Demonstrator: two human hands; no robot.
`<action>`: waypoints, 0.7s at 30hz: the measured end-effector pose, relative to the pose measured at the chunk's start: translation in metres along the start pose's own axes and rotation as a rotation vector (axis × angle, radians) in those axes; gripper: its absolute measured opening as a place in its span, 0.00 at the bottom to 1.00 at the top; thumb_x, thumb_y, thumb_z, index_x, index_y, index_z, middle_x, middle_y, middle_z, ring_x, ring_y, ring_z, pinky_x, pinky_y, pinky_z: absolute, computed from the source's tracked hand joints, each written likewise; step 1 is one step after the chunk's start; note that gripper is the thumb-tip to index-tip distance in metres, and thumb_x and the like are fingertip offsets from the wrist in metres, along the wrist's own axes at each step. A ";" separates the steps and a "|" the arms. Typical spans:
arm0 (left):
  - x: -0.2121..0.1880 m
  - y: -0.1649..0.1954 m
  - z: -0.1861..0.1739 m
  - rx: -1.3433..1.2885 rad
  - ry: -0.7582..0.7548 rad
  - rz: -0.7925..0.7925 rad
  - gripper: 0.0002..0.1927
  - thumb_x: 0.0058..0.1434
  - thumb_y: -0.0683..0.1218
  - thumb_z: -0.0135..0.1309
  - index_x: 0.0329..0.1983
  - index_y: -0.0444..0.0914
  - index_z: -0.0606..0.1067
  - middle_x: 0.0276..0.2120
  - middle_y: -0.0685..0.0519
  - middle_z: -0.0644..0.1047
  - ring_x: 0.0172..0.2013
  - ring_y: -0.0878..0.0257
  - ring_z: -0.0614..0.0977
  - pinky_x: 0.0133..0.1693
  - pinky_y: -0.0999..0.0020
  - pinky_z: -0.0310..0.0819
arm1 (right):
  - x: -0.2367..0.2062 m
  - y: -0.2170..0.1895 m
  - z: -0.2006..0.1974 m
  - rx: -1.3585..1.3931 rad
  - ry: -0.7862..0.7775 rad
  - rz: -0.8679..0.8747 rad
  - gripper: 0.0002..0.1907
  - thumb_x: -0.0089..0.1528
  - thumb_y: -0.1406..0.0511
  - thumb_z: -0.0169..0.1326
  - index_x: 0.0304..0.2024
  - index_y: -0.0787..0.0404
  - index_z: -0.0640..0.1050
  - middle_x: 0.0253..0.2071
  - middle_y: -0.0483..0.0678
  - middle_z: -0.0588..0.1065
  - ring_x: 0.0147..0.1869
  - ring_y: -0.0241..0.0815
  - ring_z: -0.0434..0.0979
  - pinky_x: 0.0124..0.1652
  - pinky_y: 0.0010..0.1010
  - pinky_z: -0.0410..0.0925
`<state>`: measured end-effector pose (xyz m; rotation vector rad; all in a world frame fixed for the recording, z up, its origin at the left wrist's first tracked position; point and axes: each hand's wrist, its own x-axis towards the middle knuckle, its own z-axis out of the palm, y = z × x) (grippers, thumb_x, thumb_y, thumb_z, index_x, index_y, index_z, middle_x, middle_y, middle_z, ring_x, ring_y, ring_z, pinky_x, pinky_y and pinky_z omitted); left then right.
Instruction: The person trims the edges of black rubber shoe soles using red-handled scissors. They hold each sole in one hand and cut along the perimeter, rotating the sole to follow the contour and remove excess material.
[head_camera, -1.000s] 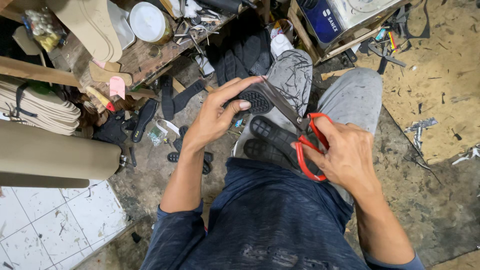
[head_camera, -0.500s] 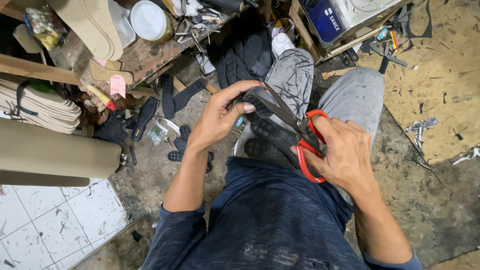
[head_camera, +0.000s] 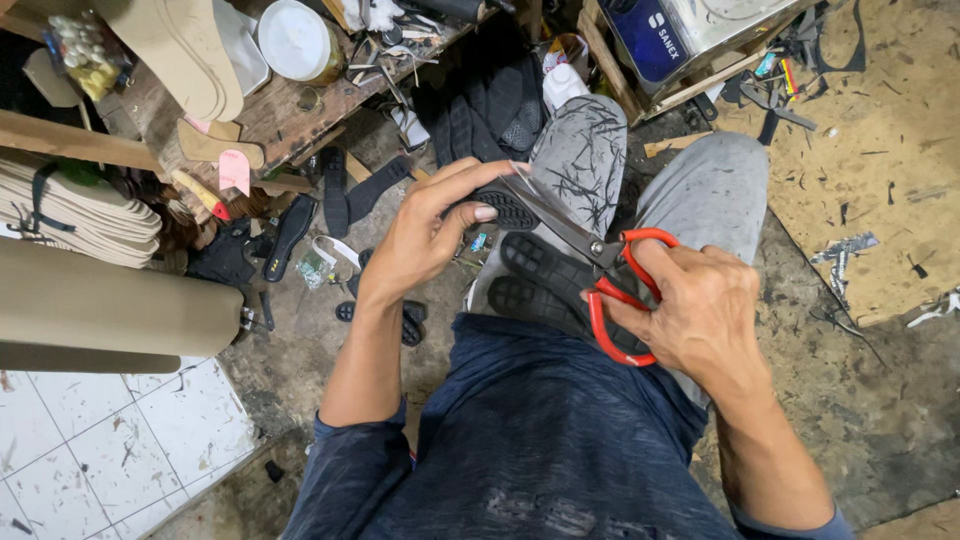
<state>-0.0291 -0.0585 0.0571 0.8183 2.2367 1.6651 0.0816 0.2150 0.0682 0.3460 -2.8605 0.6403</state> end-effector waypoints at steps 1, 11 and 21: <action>0.000 0.001 -0.003 0.014 -0.014 -0.010 0.24 0.61 0.32 0.50 0.61 0.35 0.75 0.42 0.49 0.77 0.36 0.60 0.74 0.41 0.67 0.71 | -0.001 0.002 0.000 -0.005 -0.015 -0.002 0.24 0.49 0.51 0.71 0.33 0.59 0.76 0.20 0.49 0.73 0.24 0.52 0.74 0.31 0.41 0.66; -0.003 -0.015 0.003 -0.256 0.079 -0.082 0.17 0.65 0.33 0.54 0.57 0.34 0.73 0.49 0.52 0.79 0.50 0.66 0.81 0.53 0.71 0.78 | -0.009 0.018 0.011 0.053 -0.001 0.179 0.23 0.55 0.51 0.69 0.41 0.60 0.78 0.18 0.51 0.70 0.23 0.55 0.73 0.28 0.43 0.64; -0.008 -0.038 0.027 -0.680 0.221 -0.006 0.22 0.68 0.35 0.60 0.62 0.35 0.66 0.49 0.53 0.78 0.48 0.68 0.80 0.50 0.74 0.76 | 0.000 0.004 0.019 0.051 0.051 0.079 0.26 0.49 0.52 0.71 0.36 0.63 0.76 0.23 0.50 0.71 0.29 0.55 0.73 0.33 0.44 0.64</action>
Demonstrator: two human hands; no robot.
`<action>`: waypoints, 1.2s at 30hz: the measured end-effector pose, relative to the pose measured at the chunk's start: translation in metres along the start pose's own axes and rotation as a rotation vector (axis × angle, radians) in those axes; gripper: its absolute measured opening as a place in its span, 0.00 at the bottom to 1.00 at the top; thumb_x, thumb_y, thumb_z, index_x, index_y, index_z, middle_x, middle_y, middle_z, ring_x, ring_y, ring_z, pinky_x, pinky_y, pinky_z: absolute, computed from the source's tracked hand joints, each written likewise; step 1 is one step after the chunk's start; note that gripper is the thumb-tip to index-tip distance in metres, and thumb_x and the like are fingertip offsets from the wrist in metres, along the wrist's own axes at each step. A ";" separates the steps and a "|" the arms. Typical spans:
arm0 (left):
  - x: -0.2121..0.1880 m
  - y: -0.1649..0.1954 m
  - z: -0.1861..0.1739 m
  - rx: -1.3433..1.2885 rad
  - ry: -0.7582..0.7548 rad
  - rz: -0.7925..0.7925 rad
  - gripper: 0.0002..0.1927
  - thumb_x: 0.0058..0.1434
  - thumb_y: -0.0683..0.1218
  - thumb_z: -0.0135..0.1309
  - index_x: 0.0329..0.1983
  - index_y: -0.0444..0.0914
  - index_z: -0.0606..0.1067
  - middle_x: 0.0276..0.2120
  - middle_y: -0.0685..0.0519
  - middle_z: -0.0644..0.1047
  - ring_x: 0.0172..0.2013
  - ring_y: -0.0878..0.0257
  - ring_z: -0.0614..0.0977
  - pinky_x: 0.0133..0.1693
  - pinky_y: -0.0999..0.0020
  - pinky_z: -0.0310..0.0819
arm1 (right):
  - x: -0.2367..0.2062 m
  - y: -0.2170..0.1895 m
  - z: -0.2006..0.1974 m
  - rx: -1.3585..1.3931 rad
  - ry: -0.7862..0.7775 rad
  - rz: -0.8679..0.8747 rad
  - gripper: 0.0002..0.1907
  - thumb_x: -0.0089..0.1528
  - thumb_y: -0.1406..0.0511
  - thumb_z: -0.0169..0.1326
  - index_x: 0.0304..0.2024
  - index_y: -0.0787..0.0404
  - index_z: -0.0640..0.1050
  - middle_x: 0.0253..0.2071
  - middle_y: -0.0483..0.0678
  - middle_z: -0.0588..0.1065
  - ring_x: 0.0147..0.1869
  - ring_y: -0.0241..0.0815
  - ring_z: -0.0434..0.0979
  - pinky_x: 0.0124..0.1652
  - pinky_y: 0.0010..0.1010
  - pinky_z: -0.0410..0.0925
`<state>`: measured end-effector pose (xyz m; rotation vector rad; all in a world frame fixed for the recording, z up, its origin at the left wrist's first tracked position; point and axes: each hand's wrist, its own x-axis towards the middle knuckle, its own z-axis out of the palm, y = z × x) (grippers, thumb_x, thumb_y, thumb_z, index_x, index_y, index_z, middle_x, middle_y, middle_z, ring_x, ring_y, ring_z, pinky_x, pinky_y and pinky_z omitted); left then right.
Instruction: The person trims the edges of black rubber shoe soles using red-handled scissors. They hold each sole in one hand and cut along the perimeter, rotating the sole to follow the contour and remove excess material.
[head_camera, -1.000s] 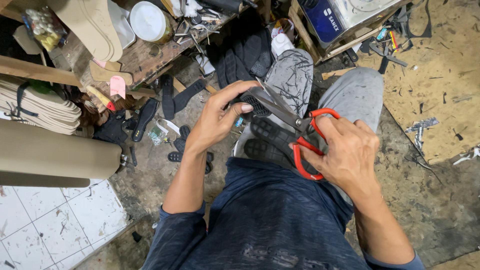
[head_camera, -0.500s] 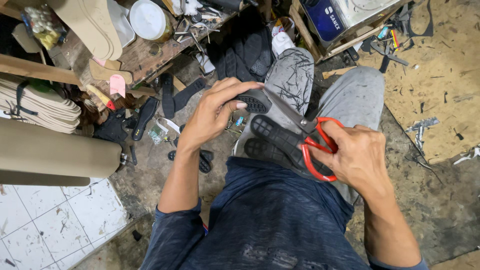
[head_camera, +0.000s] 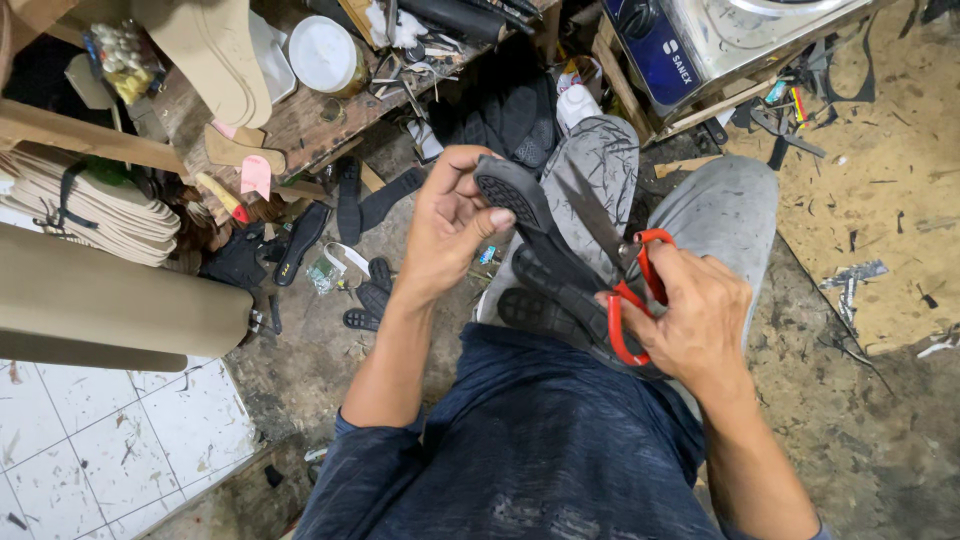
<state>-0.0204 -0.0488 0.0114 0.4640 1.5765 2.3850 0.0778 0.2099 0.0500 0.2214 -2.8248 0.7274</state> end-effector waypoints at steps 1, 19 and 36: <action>-0.001 -0.003 0.002 -0.039 -0.006 0.010 0.22 0.68 0.35 0.60 0.62 0.35 0.66 0.48 0.53 0.78 0.47 0.68 0.80 0.49 0.74 0.76 | 0.001 -0.002 0.000 0.007 0.018 -0.024 0.26 0.48 0.53 0.72 0.37 0.63 0.76 0.24 0.50 0.72 0.29 0.55 0.73 0.33 0.43 0.64; -0.004 -0.017 0.016 -0.392 -0.036 -0.039 0.25 0.68 0.37 0.60 0.65 0.36 0.63 0.47 0.48 0.77 0.48 0.61 0.81 0.53 0.66 0.78 | -0.008 0.015 0.021 0.632 -0.148 0.400 0.09 0.64 0.64 0.59 0.38 0.63 0.75 0.24 0.45 0.75 0.27 0.36 0.74 0.29 0.29 0.65; 0.005 -0.007 0.036 -0.375 -0.023 -0.082 0.33 0.73 0.50 0.52 0.77 0.35 0.58 0.67 0.43 0.72 0.63 0.53 0.78 0.63 0.57 0.77 | -0.040 0.004 0.044 1.339 -0.127 0.535 0.23 0.52 0.77 0.66 0.44 0.60 0.69 0.29 0.46 0.71 0.27 0.33 0.72 0.27 0.25 0.66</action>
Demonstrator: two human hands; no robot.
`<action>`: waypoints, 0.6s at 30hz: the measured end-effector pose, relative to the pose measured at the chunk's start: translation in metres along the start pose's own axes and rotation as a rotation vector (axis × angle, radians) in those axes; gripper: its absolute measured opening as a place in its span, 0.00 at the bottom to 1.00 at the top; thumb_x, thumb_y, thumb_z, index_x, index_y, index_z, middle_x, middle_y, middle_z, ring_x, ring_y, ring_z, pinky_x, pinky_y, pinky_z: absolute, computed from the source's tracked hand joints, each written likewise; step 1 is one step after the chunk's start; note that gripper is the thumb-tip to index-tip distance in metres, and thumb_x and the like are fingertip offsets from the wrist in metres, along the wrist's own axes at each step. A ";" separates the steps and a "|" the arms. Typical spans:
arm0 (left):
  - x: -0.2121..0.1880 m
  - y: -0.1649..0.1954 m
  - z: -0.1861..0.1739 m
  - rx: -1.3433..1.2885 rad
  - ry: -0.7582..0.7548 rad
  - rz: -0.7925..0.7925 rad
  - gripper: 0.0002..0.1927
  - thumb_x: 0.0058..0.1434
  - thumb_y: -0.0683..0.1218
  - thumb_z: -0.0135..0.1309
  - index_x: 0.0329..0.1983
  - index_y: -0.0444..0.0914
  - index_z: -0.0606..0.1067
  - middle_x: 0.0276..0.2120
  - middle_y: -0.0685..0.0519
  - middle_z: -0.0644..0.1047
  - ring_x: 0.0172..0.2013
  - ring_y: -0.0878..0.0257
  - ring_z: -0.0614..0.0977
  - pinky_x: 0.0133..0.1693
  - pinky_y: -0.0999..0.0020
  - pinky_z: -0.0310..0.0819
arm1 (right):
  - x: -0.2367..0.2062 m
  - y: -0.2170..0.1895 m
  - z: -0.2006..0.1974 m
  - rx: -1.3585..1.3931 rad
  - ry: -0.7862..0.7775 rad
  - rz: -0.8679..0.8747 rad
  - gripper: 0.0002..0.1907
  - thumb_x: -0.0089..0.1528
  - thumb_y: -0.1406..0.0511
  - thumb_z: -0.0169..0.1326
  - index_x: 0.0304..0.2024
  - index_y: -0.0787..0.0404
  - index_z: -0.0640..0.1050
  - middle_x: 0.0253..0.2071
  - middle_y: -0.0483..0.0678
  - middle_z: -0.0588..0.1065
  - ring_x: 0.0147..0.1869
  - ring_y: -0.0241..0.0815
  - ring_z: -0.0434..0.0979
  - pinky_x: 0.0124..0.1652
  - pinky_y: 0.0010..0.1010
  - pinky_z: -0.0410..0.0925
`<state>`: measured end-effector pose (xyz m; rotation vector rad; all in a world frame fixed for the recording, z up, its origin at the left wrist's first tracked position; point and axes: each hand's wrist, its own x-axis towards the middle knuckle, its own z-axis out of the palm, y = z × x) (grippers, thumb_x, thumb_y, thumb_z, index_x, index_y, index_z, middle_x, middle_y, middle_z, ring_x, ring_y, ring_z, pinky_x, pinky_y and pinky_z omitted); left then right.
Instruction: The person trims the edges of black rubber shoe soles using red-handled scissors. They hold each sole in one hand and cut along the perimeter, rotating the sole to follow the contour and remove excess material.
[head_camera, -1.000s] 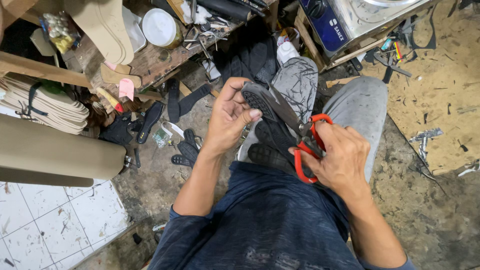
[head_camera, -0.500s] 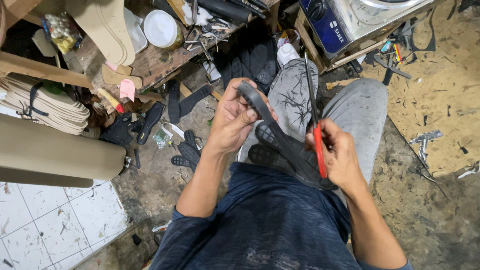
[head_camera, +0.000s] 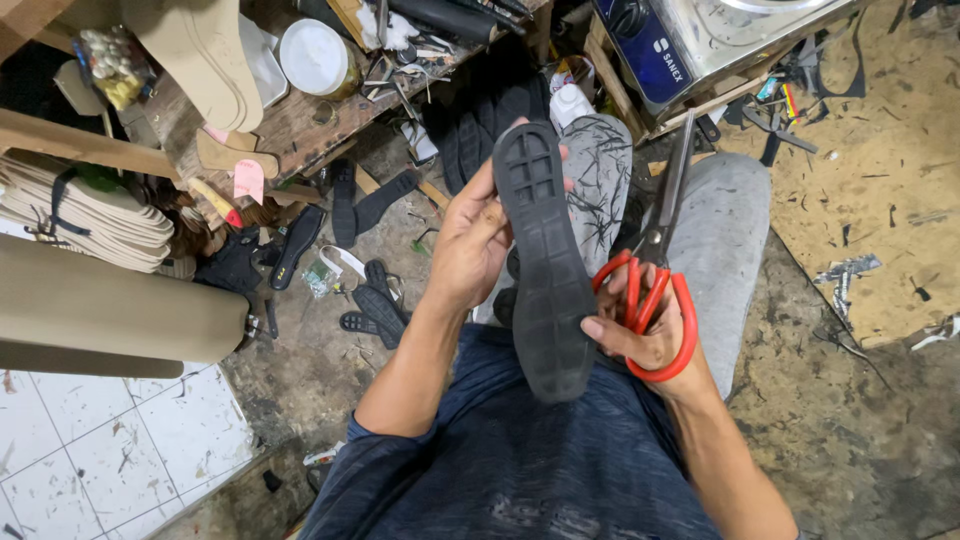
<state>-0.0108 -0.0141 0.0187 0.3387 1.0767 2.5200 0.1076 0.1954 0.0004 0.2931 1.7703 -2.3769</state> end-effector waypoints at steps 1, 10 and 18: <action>-0.001 -0.001 -0.001 0.012 0.009 -0.015 0.31 0.75 0.50 0.50 0.75 0.32 0.61 0.68 0.41 0.72 0.63 0.52 0.79 0.63 0.58 0.76 | -0.001 -0.004 -0.001 -0.035 0.019 -0.007 0.23 0.52 0.77 0.66 0.43 0.60 0.70 0.30 0.46 0.72 0.29 0.33 0.73 0.27 0.25 0.66; -0.002 -0.009 -0.003 0.204 0.240 0.119 0.13 0.76 0.40 0.53 0.60 0.27 0.75 0.50 0.50 0.80 0.49 0.68 0.79 0.55 0.71 0.74 | 0.000 -0.016 -0.001 -0.171 0.024 -0.069 0.19 0.54 0.75 0.66 0.42 0.61 0.71 0.33 0.45 0.74 0.33 0.31 0.74 0.31 0.25 0.67; -0.003 -0.005 0.003 0.277 0.303 0.144 0.10 0.72 0.38 0.55 0.54 0.28 0.77 0.46 0.53 0.80 0.46 0.71 0.80 0.52 0.75 0.76 | 0.003 -0.035 -0.002 -1.180 0.124 -0.149 0.22 0.57 0.56 0.66 0.47 0.61 0.77 0.21 0.52 0.73 0.25 0.54 0.73 0.29 0.40 0.64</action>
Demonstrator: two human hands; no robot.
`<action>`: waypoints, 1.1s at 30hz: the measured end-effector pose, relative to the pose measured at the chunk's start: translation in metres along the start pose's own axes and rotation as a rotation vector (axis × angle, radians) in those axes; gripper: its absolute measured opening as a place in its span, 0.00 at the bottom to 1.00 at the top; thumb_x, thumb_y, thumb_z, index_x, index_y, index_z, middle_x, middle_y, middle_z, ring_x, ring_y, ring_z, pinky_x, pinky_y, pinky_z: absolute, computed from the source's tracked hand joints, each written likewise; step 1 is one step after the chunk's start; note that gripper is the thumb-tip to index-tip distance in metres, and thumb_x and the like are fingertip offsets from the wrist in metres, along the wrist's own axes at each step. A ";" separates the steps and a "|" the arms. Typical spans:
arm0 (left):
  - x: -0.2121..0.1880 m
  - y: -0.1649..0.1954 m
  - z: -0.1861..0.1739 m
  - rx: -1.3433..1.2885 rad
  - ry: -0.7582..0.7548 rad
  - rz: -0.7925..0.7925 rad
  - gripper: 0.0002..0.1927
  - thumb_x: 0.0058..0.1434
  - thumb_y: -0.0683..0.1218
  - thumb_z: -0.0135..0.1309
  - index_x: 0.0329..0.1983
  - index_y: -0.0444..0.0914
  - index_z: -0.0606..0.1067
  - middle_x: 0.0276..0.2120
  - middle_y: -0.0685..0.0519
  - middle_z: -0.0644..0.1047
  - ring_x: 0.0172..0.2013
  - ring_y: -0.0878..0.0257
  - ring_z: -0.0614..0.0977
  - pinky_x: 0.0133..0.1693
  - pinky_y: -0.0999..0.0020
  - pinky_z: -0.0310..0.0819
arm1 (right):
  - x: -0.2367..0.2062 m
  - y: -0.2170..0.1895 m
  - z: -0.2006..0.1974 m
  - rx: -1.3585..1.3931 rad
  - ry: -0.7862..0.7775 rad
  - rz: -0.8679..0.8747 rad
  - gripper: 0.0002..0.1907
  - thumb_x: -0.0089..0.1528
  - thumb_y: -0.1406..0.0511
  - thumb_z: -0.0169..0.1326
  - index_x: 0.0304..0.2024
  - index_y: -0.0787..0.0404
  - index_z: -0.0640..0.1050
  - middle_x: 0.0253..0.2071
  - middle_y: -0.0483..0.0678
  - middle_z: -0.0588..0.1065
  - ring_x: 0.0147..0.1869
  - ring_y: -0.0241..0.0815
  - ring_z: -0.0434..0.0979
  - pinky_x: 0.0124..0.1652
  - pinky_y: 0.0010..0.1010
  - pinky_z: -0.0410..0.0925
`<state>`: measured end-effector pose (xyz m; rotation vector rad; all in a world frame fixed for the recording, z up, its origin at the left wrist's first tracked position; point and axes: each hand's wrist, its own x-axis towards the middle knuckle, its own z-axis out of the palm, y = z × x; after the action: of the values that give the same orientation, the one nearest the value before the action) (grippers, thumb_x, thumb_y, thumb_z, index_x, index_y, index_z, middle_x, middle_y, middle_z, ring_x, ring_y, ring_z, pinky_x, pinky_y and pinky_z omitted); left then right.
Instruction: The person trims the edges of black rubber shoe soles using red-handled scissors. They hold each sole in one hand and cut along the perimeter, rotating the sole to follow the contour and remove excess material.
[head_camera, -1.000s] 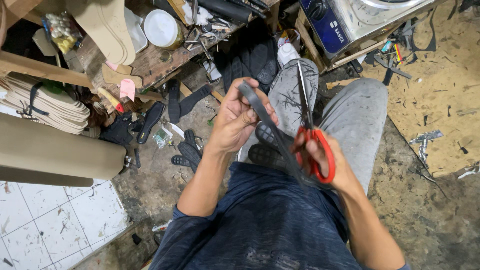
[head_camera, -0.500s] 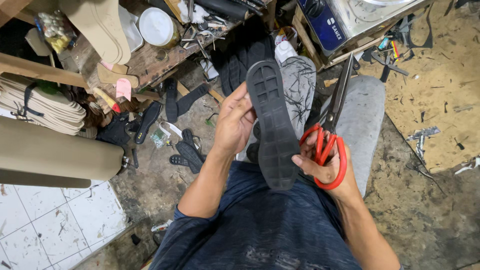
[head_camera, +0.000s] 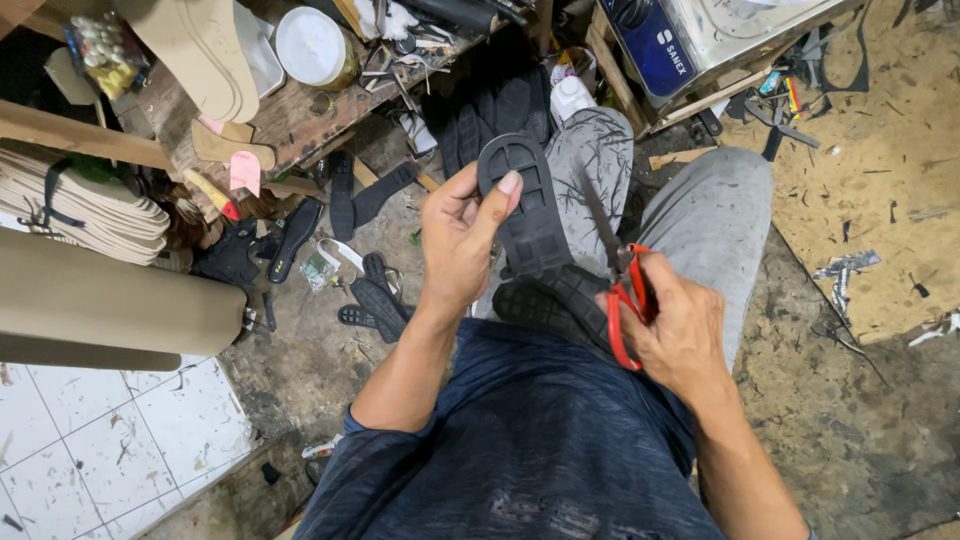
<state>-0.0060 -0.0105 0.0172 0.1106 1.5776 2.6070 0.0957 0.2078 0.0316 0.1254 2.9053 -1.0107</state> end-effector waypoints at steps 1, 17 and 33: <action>-0.001 0.000 0.001 0.017 0.004 0.006 0.10 0.72 0.38 0.55 0.54 0.28 0.77 0.46 0.53 0.80 0.46 0.71 0.80 0.52 0.75 0.76 | 0.001 -0.002 -0.001 -0.043 0.043 -0.065 0.22 0.57 0.55 0.66 0.45 0.62 0.76 0.23 0.52 0.73 0.27 0.55 0.74 0.30 0.42 0.65; -0.001 0.023 -0.008 0.147 -0.166 -0.221 0.11 0.69 0.36 0.55 0.54 0.29 0.76 0.43 0.55 0.80 0.42 0.72 0.79 0.46 0.76 0.76 | 0.010 -0.006 -0.026 -0.309 0.242 -0.317 0.25 0.49 0.50 0.73 0.35 0.60 0.77 0.22 0.51 0.73 0.26 0.55 0.74 0.28 0.42 0.64; 0.018 0.036 -0.029 0.265 -0.436 -0.365 0.12 0.67 0.37 0.57 0.54 0.29 0.77 0.42 0.57 0.81 0.41 0.74 0.79 0.45 0.78 0.76 | 0.012 0.013 -0.038 -0.401 0.160 -0.412 0.27 0.50 0.46 0.70 0.36 0.57 0.78 0.22 0.49 0.73 0.23 0.51 0.71 0.29 0.40 0.63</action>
<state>-0.0281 -0.0512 0.0362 0.3466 1.5887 1.9317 0.0838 0.2417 0.0523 -0.4473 3.2888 -0.4393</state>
